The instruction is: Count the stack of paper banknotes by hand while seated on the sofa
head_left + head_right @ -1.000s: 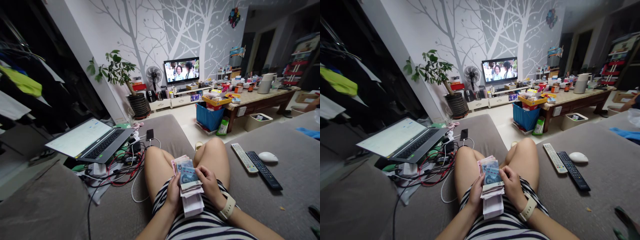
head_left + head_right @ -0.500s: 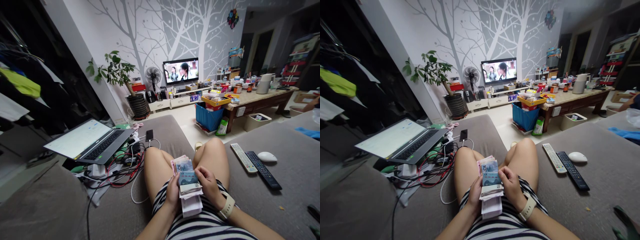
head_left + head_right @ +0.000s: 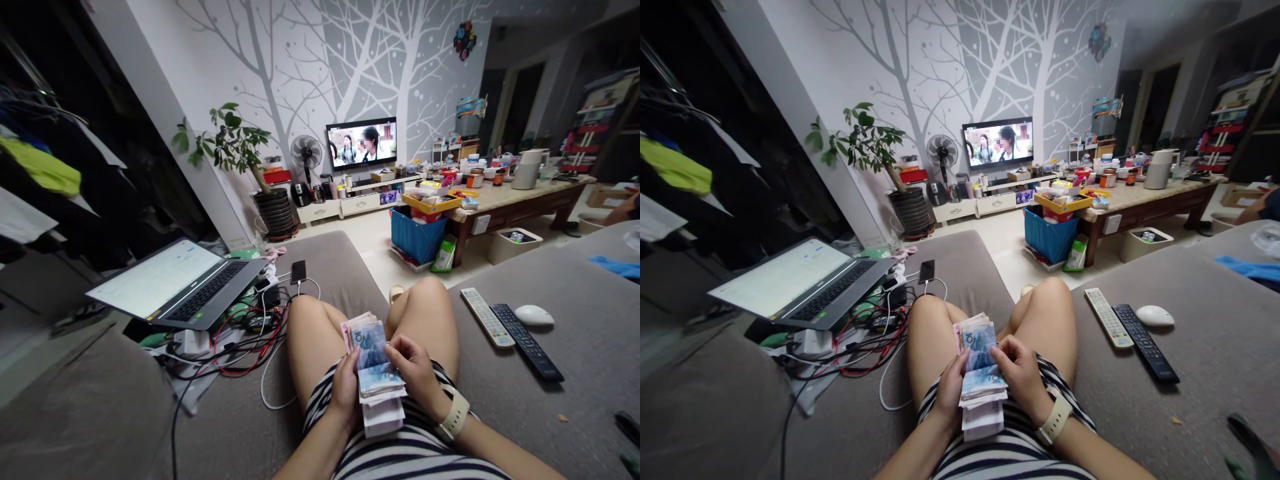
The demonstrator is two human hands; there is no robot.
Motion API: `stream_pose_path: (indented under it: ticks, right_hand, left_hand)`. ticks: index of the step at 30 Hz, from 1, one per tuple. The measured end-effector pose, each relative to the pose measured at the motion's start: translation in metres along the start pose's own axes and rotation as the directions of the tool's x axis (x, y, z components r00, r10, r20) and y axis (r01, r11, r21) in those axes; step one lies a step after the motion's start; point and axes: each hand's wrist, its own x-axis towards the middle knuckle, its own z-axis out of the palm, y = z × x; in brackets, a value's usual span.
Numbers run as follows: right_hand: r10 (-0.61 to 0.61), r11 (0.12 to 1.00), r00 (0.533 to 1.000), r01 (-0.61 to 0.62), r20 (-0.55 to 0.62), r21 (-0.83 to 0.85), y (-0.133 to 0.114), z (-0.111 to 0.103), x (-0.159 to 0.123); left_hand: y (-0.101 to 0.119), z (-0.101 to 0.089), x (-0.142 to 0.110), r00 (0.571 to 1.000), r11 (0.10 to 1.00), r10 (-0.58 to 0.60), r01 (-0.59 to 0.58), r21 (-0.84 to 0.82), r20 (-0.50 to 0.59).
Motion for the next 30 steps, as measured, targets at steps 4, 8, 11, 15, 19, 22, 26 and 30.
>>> stream_pose_path:
  ticks: [4,8,11,15,19,22,26,30]
  right_hand:
    - [0.009,0.998,0.998,-0.013,-0.063,-0.063,0.003,-0.001,0.002]
    - [0.025,0.998,0.996,-0.03,-0.089,-0.055,0.004,-0.001,0.005]
    - [0.04,0.999,0.994,-0.042,-0.099,-0.016,0.007,-0.001,0.006]
    - [0.059,0.998,0.993,-0.06,-0.098,-0.005,0.013,-0.002,0.005]
    - [0.065,0.998,0.995,-0.066,-0.07,-0.011,0.015,-0.002,0.005]
    - [0.06,0.998,0.996,-0.06,-0.07,0.01,0.013,-0.002,0.004]
    - [0.027,0.999,0.998,-0.025,-0.059,0.037,0.007,-0.001,0.0]
    - [-0.01,0.998,1.0,0.012,-0.029,0.057,0.002,0.0,-0.002]
  left_hand:
    - [0.003,0.003,-0.003,1.0,1.0,-0.008,0.008,0.014,-0.018]
    - [0.004,0.006,-0.006,1.0,0.999,-0.021,0.021,0.024,-0.006]
    - [0.004,0.006,-0.007,0.999,0.999,-0.038,0.038,0.025,0.005]
    - [0.003,0.006,-0.009,0.997,0.999,-0.053,0.053,0.014,0.051]
    - [0.003,0.005,-0.009,0.995,0.998,-0.061,0.06,0.005,0.083]
    - [0.002,0.005,-0.009,0.998,0.999,-0.041,0.04,0.025,0.047]
    - [0.004,0.007,-0.01,0.999,0.997,0.028,-0.026,0.071,-0.03]
    - [0.01,0.013,-0.012,0.995,0.986,0.082,-0.072,0.15,-0.061]
